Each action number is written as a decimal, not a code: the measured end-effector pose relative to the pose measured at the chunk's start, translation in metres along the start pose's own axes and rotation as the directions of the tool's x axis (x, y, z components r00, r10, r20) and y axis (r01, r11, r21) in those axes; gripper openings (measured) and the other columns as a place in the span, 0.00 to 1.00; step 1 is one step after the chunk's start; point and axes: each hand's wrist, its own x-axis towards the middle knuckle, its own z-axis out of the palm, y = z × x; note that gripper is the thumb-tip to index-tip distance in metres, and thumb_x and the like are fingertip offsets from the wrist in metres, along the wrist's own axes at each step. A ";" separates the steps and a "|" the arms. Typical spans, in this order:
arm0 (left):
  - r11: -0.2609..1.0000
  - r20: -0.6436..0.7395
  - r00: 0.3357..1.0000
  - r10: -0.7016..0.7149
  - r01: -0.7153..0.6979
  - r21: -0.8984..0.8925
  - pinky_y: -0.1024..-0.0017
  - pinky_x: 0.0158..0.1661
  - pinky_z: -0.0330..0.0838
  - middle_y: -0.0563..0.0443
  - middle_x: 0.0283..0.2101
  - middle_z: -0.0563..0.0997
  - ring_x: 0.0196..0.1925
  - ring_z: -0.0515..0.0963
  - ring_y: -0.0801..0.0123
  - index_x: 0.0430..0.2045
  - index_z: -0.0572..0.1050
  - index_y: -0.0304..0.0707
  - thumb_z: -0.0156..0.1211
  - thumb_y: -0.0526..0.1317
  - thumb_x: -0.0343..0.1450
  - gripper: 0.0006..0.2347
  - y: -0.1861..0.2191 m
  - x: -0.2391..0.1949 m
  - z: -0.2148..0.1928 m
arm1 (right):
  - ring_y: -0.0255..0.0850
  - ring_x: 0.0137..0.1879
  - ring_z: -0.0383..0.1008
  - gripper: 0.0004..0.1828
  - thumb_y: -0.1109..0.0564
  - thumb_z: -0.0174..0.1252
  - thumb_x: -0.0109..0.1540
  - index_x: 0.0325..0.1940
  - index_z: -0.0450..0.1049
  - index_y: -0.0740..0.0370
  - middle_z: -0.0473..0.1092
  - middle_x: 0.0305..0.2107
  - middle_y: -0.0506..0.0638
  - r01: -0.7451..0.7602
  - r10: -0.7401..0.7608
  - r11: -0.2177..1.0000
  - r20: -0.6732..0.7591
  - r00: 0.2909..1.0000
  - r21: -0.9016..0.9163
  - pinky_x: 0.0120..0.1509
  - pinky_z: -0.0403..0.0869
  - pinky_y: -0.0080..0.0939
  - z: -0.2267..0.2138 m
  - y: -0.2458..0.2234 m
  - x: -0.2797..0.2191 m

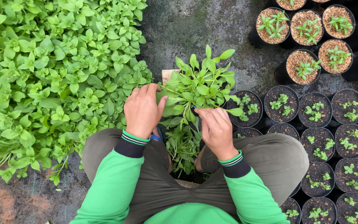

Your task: The person sits cross-legged on the ground and uses blue-handled scissors to trim leaves and stems from a bunch of green herbs. The person holds the bunch in one hand and snips off parts with the other, placing the cuttings on the ground. The trimmed bunch is held in the lap throughout the process.

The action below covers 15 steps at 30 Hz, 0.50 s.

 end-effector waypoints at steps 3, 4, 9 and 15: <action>0.999 0.108 0.993 -0.052 0.053 -0.010 0.60 0.34 0.74 0.50 0.30 0.82 0.35 0.81 0.56 0.36 0.77 0.41 0.72 0.44 0.66 0.12 -0.001 0.001 0.001 | 0.50 0.41 0.71 0.15 0.72 0.59 0.60 0.50 0.77 0.64 0.74 0.39 0.53 -0.011 0.011 1.000 -0.011 1.000 -0.020 0.48 0.69 0.46 0.000 0.000 0.000; 0.998 0.097 0.994 -0.046 0.049 -0.032 0.61 0.34 0.74 0.52 0.30 0.82 0.35 0.81 0.57 0.35 0.77 0.42 0.72 0.44 0.66 0.11 -0.001 0.001 0.000 | 0.50 0.41 0.71 0.15 0.72 0.59 0.61 0.50 0.77 0.64 0.75 0.39 0.53 -0.012 0.012 1.000 -0.015 1.000 -0.023 0.48 0.69 0.46 0.001 0.000 0.001; 0.986 0.127 0.989 -0.079 0.097 -0.137 0.63 0.33 0.74 0.58 0.32 0.85 0.36 0.82 0.62 0.33 0.78 0.46 0.73 0.43 0.64 0.10 0.000 0.000 -0.010 | 0.50 0.42 0.72 0.13 0.71 0.60 0.61 0.49 0.76 0.65 0.75 0.38 0.53 -0.016 0.016 1.000 -0.021 1.000 -0.021 0.49 0.70 0.47 0.004 -0.001 0.001; 0.974 0.208 0.974 -0.090 0.129 -0.186 0.63 0.33 0.74 0.60 0.32 0.85 0.37 0.82 0.63 0.33 0.79 0.46 0.74 0.44 0.63 0.11 0.004 0.001 -0.029 | 0.50 0.43 0.74 0.13 0.71 0.58 0.61 0.49 0.76 0.66 0.75 0.38 0.54 -0.021 0.021 1.000 -0.010 1.000 -0.004 0.50 0.71 0.47 0.007 0.000 0.003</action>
